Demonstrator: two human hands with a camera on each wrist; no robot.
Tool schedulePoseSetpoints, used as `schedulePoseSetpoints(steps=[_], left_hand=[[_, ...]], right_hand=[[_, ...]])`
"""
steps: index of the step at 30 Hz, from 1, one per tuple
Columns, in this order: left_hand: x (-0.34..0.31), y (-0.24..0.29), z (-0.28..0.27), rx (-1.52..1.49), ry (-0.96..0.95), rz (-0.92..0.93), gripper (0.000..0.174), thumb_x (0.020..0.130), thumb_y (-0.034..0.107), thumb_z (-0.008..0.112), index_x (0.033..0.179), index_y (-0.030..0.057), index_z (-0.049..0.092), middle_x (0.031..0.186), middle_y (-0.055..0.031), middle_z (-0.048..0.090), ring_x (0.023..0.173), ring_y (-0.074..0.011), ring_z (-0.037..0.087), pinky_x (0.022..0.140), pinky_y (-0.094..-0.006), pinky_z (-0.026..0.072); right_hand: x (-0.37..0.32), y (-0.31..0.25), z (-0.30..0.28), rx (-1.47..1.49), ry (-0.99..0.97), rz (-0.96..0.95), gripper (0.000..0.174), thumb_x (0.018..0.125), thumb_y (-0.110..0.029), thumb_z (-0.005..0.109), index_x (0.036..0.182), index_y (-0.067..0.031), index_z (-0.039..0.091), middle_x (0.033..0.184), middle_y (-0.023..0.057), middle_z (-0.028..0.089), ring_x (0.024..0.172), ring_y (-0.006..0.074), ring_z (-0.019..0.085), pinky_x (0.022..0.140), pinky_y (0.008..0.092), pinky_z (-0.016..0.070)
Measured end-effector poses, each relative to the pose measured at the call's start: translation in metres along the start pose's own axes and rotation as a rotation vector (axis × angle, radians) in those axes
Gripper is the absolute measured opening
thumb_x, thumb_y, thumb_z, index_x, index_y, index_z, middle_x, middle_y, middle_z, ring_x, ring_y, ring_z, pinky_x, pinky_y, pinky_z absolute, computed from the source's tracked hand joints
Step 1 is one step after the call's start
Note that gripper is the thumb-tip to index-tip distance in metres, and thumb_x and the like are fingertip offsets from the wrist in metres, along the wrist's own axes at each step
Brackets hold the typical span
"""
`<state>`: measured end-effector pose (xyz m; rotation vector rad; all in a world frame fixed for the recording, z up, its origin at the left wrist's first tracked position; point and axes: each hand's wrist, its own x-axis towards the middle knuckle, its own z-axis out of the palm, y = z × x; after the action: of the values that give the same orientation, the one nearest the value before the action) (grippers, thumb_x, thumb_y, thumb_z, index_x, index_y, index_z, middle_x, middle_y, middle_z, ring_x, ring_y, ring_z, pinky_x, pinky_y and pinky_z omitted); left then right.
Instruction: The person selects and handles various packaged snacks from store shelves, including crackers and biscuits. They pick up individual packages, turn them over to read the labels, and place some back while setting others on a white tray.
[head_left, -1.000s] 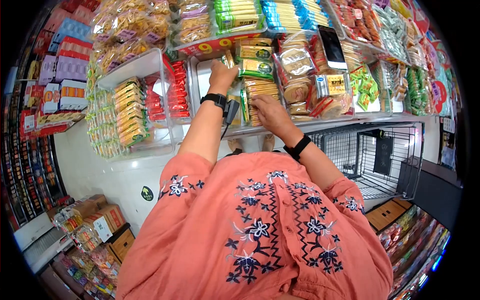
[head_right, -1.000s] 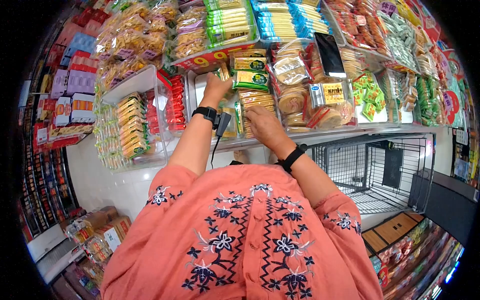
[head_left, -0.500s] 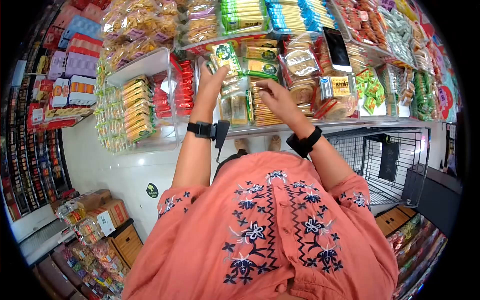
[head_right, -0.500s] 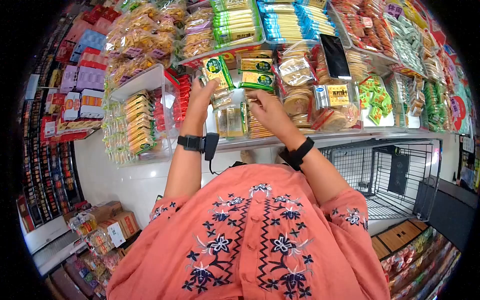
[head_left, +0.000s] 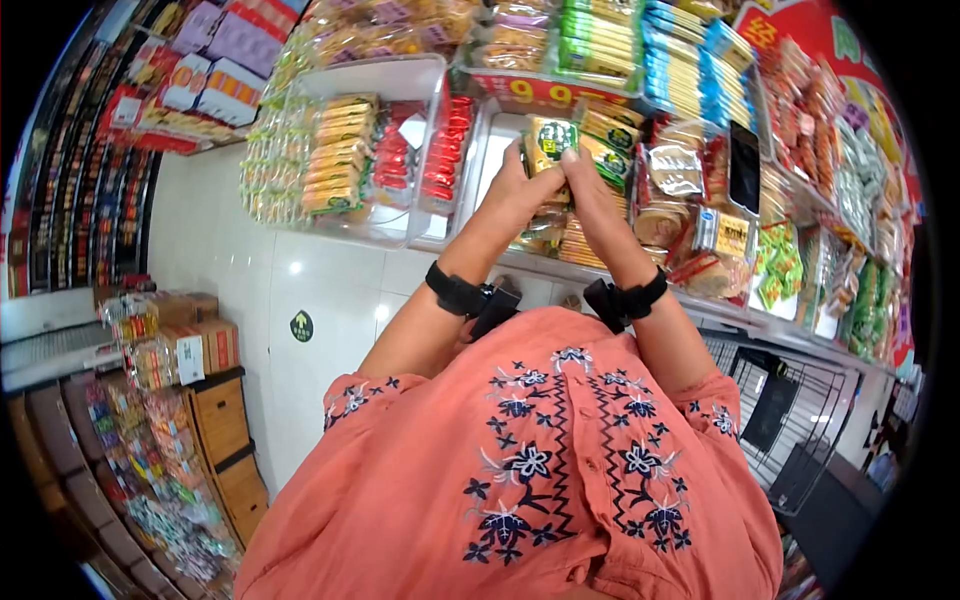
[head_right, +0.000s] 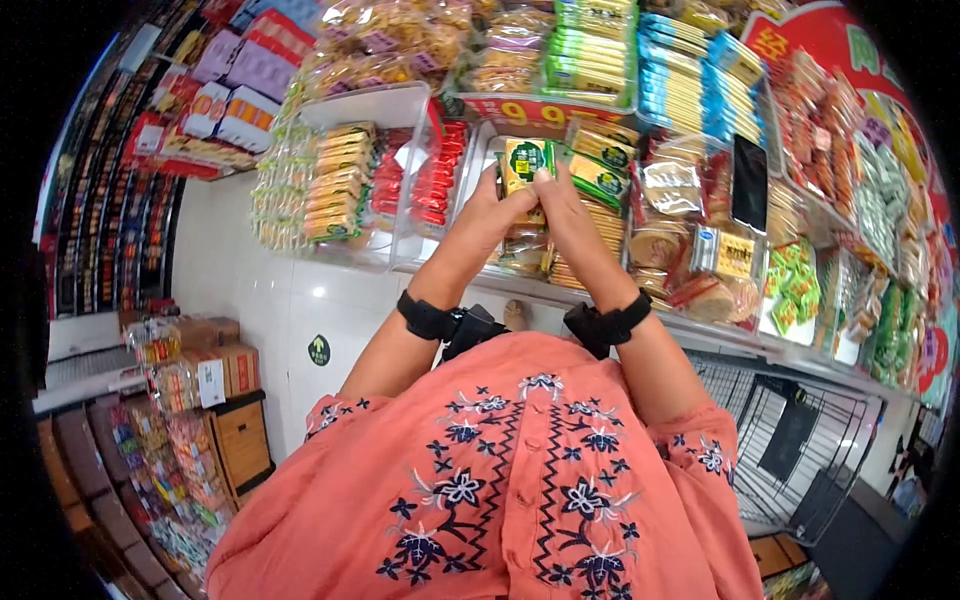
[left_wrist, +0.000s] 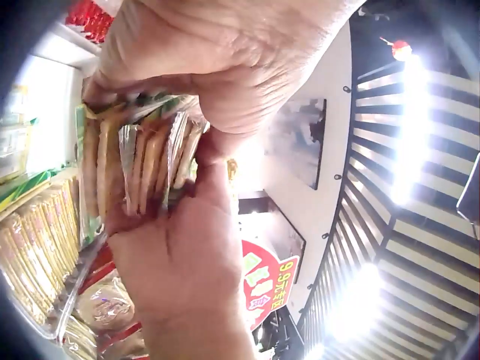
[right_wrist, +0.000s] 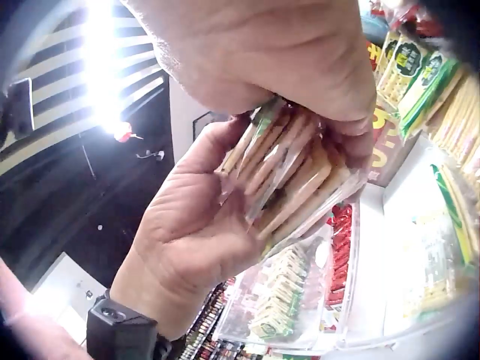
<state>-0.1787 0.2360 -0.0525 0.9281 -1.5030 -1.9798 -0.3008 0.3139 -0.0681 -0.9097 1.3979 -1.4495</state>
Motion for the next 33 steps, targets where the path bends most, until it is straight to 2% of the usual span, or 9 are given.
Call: schedulePoseSetpoints(steps=[3, 5, 8, 10, 14, 16, 26, 27, 33], left_hand=[[-0.007, 0.018, -0.022, 0.200, -0.033, 0.147, 0.070, 0.090, 0.027, 0.073, 0.144, -0.0013, 0.039, 0.121, -0.0101, 0.061, 0.105, -0.0159, 0.062, 0.085, -0.0297, 0.0533], [-0.019, 0.058, -0.036, 0.339, 0.029, 0.045, 0.086, 0.084, 0.029, 0.077, 0.150, -0.0026, 0.031, 0.121, -0.0194, 0.063, 0.096, -0.0222, 0.070, 0.069, -0.0310, 0.0591], [-0.025, 0.124, -0.081, 0.560, 0.024, 0.019, 0.085, 0.084, 0.028, 0.077, 0.149, -0.0011, 0.030, 0.117, -0.0188, 0.065, 0.089, -0.0261, 0.072, 0.064, -0.0338, 0.0632], [-0.030, 0.169, -0.103, 0.642, 0.004, 0.137, 0.073, 0.089, 0.026, 0.074, 0.147, 0.0007, 0.037, 0.117, -0.0154, 0.064, 0.092, -0.0193, 0.070, 0.075, -0.0321, 0.0599], [-0.014, 0.217, -0.142, 0.782, -0.059, 0.218, 0.093, 0.087, 0.016, 0.069, 0.159, -0.0052, 0.013, 0.150, -0.0156, 0.040, 0.130, -0.0202, 0.045, 0.109, -0.0291, 0.0395], [0.014, 0.192, -0.186, 0.991, -0.065, 0.307, 0.067, 0.090, 0.033, 0.068, 0.144, 0.0010, 0.047, 0.123, -0.0076, 0.062, 0.110, -0.0146, 0.058, 0.096, -0.0277, 0.0448], [0.063, 0.118, -0.217, 0.968, -0.206, -0.164, 0.061, 0.083, 0.033, 0.070, 0.132, 0.0008, 0.054, 0.104, -0.0032, 0.060, 0.089, -0.0115, 0.053, 0.073, -0.0282, 0.0443], [0.083, 0.093, -0.246, 1.031, -0.163, -0.075, 0.044, 0.084, 0.033, 0.070, 0.114, 0.0020, 0.067, 0.093, -0.0036, 0.067, 0.081, -0.0134, 0.058, 0.074, -0.0317, 0.0469], [0.091, 0.089, -0.246, 0.861, -0.232, -0.340, 0.033, 0.084, 0.038, 0.070, 0.094, 0.0070, 0.067, 0.082, -0.0009, 0.062, 0.074, -0.0117, 0.055, 0.064, -0.0304, 0.0430]], right_hand=[[-0.001, -0.018, -0.001, 0.048, -0.072, 0.067, 0.079, 0.103, -0.059, 0.043, 0.154, 0.0001, 0.028, 0.140, 0.0167, 0.049, 0.127, 0.0224, 0.049, 0.106, 0.0364, 0.0409], [0.005, -0.015, -0.001, 0.172, -0.135, 0.023, 0.076, 0.103, -0.060, 0.041, 0.155, -0.0070, 0.029, 0.139, 0.0191, 0.051, 0.118, 0.0238, 0.058, 0.097, 0.0397, 0.0497], [0.009, -0.013, -0.006, 0.187, -0.133, 0.041, 0.078, 0.104, -0.059, 0.040, 0.154, -0.0015, 0.027, 0.136, 0.0291, 0.053, 0.115, 0.0309, 0.064, 0.096, 0.0386, 0.0526], [0.008, -0.006, -0.009, 0.191, -0.126, 0.074, 0.077, 0.104, -0.058, 0.039, 0.152, 0.0014, 0.029, 0.134, 0.0295, 0.055, 0.112, 0.0303, 0.065, 0.093, 0.0374, 0.0533], [0.000, 0.003, -0.004, 0.197, -0.155, 0.130, 0.074, 0.105, -0.055, 0.040, 0.149, 0.0029, 0.032, 0.132, 0.0289, 0.056, 0.108, 0.0291, 0.067, 0.089, 0.0363, 0.0549], [-0.003, 0.007, -0.003, 0.194, -0.166, 0.155, 0.073, 0.105, -0.055, 0.040, 0.149, 0.0033, 0.033, 0.130, 0.0282, 0.058, 0.106, 0.0288, 0.068, 0.088, 0.0360, 0.0554], [-0.010, 0.013, -0.024, 0.213, -0.045, 0.239, 0.067, 0.106, -0.049, 0.041, 0.148, 0.0033, 0.035, 0.123, 0.0266, 0.061, 0.099, 0.0287, 0.069, 0.084, 0.0353, 0.0568], [-0.012, 0.013, -0.023, 0.207, -0.038, 0.240, 0.067, 0.106, -0.049, 0.041, 0.148, 0.0033, 0.035, 0.123, 0.0266, 0.061, 0.098, 0.0289, 0.070, 0.084, 0.0354, 0.0570], [-0.013, 0.018, -0.021, 0.192, -0.021, 0.249, 0.067, 0.106, -0.048, 0.041, 0.146, 0.0047, 0.036, 0.120, 0.0259, 0.063, 0.097, 0.0282, 0.070, 0.082, 0.0349, 0.0576]])
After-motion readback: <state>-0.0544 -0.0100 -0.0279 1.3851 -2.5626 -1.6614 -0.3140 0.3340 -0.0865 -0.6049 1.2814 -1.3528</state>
